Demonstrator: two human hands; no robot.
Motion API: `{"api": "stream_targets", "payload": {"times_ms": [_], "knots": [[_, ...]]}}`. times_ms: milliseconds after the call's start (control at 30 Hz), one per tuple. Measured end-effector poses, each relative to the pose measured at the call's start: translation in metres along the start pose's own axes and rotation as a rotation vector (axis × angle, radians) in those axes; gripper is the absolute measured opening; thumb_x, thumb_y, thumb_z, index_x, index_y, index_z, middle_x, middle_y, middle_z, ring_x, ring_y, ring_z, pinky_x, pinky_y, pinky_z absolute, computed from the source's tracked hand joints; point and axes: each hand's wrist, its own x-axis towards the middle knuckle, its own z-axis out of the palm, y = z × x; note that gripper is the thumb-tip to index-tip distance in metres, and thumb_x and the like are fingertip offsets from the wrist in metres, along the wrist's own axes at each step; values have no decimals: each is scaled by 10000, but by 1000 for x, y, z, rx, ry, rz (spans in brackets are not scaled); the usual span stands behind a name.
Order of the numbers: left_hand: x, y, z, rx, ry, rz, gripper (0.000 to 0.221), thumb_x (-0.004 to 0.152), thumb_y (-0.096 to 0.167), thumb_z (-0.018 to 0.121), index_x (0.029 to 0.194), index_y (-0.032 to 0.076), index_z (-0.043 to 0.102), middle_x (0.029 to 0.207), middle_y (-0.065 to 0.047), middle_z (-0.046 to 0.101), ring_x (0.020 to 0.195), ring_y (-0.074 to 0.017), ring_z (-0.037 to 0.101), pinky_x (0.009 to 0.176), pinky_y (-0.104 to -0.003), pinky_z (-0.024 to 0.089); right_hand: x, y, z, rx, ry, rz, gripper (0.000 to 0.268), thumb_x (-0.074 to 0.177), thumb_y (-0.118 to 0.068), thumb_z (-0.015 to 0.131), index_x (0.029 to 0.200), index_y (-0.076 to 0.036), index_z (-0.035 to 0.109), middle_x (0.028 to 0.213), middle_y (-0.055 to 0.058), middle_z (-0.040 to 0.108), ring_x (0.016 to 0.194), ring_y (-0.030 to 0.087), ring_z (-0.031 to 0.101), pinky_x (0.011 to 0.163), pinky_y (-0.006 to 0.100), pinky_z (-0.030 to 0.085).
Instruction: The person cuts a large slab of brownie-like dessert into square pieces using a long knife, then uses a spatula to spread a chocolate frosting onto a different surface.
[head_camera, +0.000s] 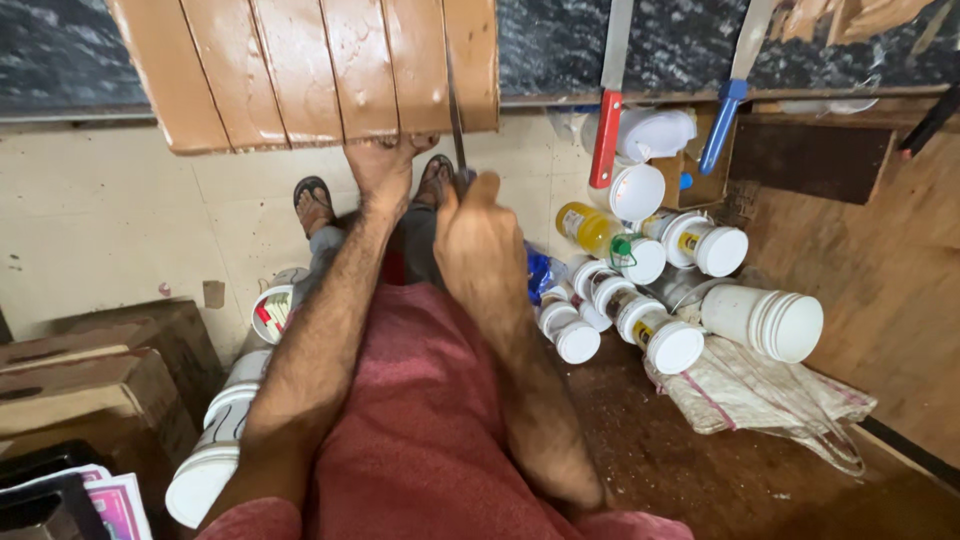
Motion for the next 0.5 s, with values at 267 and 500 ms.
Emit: {"api": "stream_targets", "payload": {"times_ms": [267,500], "knots": [[2,4,6,30,-17,-19,208,963,95,788,1041,-53,665,905,-119,744,805,-222,747,754,-370,659,-17,8,3,47,3,34,331,1033,-209,580,1072,90,444,692,344,641,667,539,666,526,589,521],[-3,8,4,21,-32,-26,241,940,53,822,1069,-44,643,933,-114,729,821,-220,730,780,-387,665,3,13,28,-7,28,26,375,1037,-260,560,1101,89,439,701,335,651,660,527,672,535,580,528]]}}
